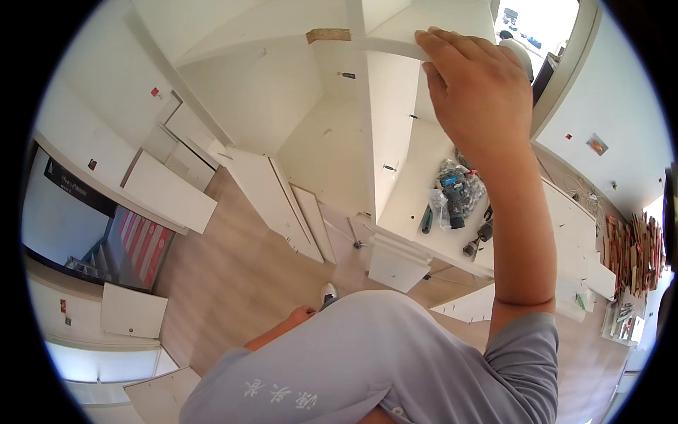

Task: The person holds and aligns white and brown wooden panels to fit them onto the dowels of a partially assembled cabinet frame.

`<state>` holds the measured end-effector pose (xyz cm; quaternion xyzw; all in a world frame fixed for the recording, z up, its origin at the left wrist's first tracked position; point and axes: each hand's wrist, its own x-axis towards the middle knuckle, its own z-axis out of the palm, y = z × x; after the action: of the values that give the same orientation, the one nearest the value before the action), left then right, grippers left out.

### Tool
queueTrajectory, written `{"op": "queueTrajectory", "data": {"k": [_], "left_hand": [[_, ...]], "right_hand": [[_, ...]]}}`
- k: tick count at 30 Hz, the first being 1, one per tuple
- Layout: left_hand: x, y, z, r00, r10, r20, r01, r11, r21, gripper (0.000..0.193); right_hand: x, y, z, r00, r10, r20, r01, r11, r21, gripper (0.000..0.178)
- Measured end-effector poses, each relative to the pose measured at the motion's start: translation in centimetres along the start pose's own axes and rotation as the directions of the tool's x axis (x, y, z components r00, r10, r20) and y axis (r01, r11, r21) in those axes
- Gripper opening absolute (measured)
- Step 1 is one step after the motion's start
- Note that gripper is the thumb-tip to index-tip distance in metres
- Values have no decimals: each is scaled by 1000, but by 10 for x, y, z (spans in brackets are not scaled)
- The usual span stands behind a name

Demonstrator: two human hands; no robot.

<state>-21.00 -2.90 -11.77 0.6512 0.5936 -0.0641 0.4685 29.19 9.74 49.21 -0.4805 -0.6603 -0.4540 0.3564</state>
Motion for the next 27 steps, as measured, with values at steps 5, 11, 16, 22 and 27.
{"op": "queueTrajectory", "data": {"k": [5, 11, 16, 22, 27], "left_hand": [[-22, 38, -15, 999, -38, -15, 36, 992, -123, 42], [-25, 33, -20, 999, -6, -36, 5, 999, -37, 41], [-28, 23, -33, 998, -28, -53, 26, 999, -33, 38], [-19, -12, -63, 995, 47, -87, -49, 998, -24, 41], [-18, -65, -99, 993, 116, -16, -116, 993, 2, 48]], "right_hand": [[-1, -4, 2, 1000, 4, 16, -4, 1000, 1, 26], [2, -16, -4, 993, 78, 85, -74, 996, -58, 29], [6, -27, -4, 980, 152, 131, -138, 984, -115, 32], [6, -37, -2, 968, 209, 136, -183, 966, -183, 31], [13, -45, 6, 942, 318, 104, -290, 932, -215, 26]]}}
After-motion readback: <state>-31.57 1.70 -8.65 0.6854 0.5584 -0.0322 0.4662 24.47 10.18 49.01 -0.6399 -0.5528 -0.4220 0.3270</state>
